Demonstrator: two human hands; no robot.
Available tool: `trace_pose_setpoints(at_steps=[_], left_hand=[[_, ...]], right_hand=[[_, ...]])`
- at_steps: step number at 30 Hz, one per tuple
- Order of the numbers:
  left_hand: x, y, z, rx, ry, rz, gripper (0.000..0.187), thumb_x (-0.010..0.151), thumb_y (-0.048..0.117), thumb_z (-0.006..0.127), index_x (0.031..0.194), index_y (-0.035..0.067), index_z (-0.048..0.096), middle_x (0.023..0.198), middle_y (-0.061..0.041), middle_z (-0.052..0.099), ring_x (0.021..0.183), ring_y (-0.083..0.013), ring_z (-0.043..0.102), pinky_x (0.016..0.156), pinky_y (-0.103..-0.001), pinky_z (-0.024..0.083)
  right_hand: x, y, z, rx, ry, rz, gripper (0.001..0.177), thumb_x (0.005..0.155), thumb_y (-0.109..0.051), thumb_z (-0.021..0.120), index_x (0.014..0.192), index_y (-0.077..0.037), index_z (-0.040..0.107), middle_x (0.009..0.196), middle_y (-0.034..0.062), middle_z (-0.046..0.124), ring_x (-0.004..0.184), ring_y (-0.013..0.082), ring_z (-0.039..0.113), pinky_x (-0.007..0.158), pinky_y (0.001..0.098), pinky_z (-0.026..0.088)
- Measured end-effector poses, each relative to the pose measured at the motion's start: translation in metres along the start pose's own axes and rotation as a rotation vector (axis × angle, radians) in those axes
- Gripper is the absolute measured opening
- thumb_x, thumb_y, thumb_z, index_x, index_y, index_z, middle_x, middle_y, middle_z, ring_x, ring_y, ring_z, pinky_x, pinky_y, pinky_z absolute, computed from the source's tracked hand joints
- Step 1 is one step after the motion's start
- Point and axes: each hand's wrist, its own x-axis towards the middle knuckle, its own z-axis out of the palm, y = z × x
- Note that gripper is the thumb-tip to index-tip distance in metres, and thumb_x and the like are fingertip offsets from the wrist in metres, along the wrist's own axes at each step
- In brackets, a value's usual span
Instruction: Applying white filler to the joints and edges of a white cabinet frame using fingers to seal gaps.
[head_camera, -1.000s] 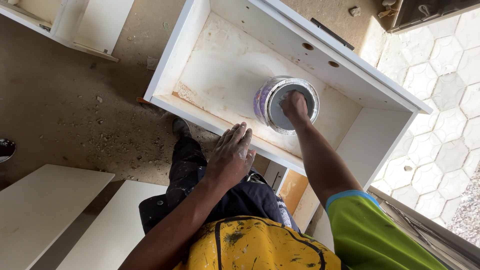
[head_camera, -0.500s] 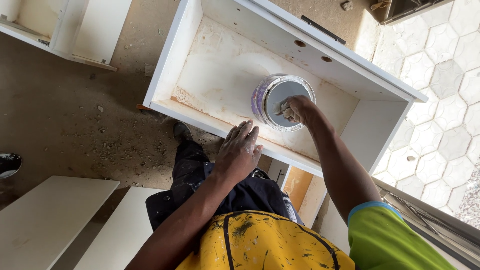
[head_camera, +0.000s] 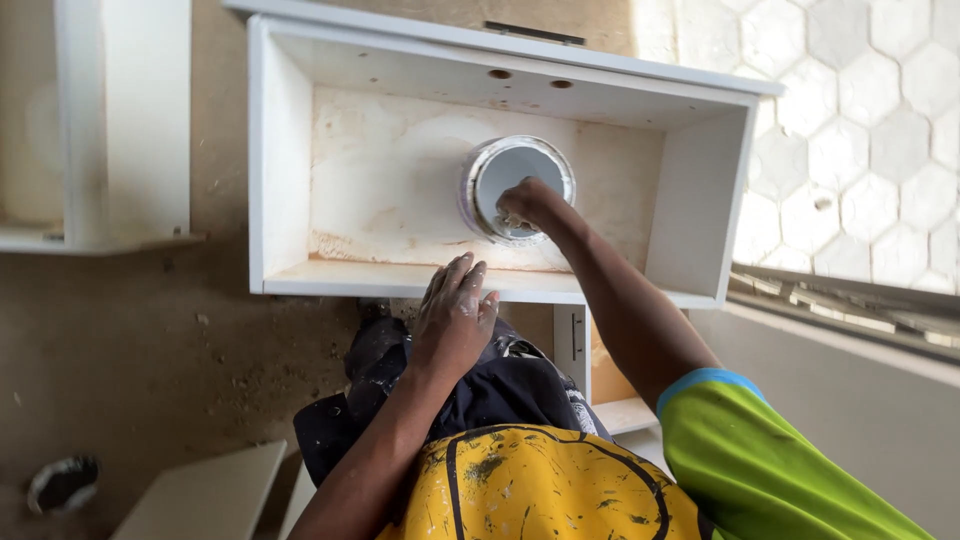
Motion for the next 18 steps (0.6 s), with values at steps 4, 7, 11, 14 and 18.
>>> trace_pose_setpoints(at_steps=[4, 7, 11, 14, 18], left_hand=[[0.000, -0.010, -0.009, 0.045, -0.102, 0.111, 0.041, 0.106, 0.024, 0.055, 0.140, 0.000, 0.058, 0.142, -0.023, 0.054, 0.134, -0.0392, 0.054, 0.121, -0.052, 0.039], [-0.003, -0.024, -0.021, 0.059, -0.217, 0.135, 0.043, 0.108, 0.028, 0.052, 0.142, 0.002, 0.056, 0.144, -0.021, 0.053, 0.136, -0.0369, 0.054, 0.124, -0.052, 0.035], [0.000, -0.044, -0.040, 0.092, -0.323, 0.157, 0.044, 0.107, 0.033, 0.050, 0.142, 0.006, 0.057, 0.144, -0.018, 0.053, 0.136, -0.0337, 0.054, 0.120, -0.050, 0.039], [0.000, -0.056, -0.047, 0.098, -0.383, 0.164, 0.046, 0.108, 0.035, 0.049, 0.143, 0.007, 0.057, 0.144, -0.017, 0.053, 0.137, -0.0332, 0.053, 0.119, -0.050, 0.041], [0.000, -0.056, -0.057, 0.093, -0.440, 0.199, 0.044, 0.109, 0.032, 0.047, 0.143, 0.007, 0.057, 0.142, -0.017, 0.054, 0.135, -0.0333, 0.055, 0.115, -0.049, 0.044]], right_hand=[[-0.101, -0.011, -0.018, 0.275, 0.055, 0.062, 0.028, 0.072, -0.011, 0.063, 0.090, 0.008, 0.072, 0.064, 0.0210, 0.057, 0.047, 0.0209, 0.053, 0.036, 0.0303, 0.034], [-0.141, 0.018, -0.012, 0.534, 0.017, 0.033, 0.032, 0.077, -0.014, 0.058, 0.095, 0.011, 0.068, 0.065, 0.0140, 0.054, 0.049, 0.0182, 0.051, 0.041, 0.0269, 0.031], [-0.192, 0.062, 0.021, 0.902, 0.102, -0.025, 0.023, 0.090, -0.022, 0.065, 0.101, -0.001, 0.067, 0.080, 0.0125, 0.060, 0.069, 0.0220, 0.063, 0.061, 0.0339, 0.051], [-0.227, 0.083, 0.052, 1.127, 0.222, -0.066, 0.018, 0.088, -0.015, 0.065, 0.102, -0.003, 0.066, 0.076, 0.0115, 0.059, 0.065, 0.0202, 0.062, 0.057, 0.0302, 0.050], [-0.236, 0.109, 0.087, 1.331, 0.399, -0.092, 0.016, 0.090, -0.020, 0.064, 0.100, -0.007, 0.067, 0.057, 0.0096, 0.055, 0.050, 0.0172, 0.064, 0.051, 0.0247, 0.052]])
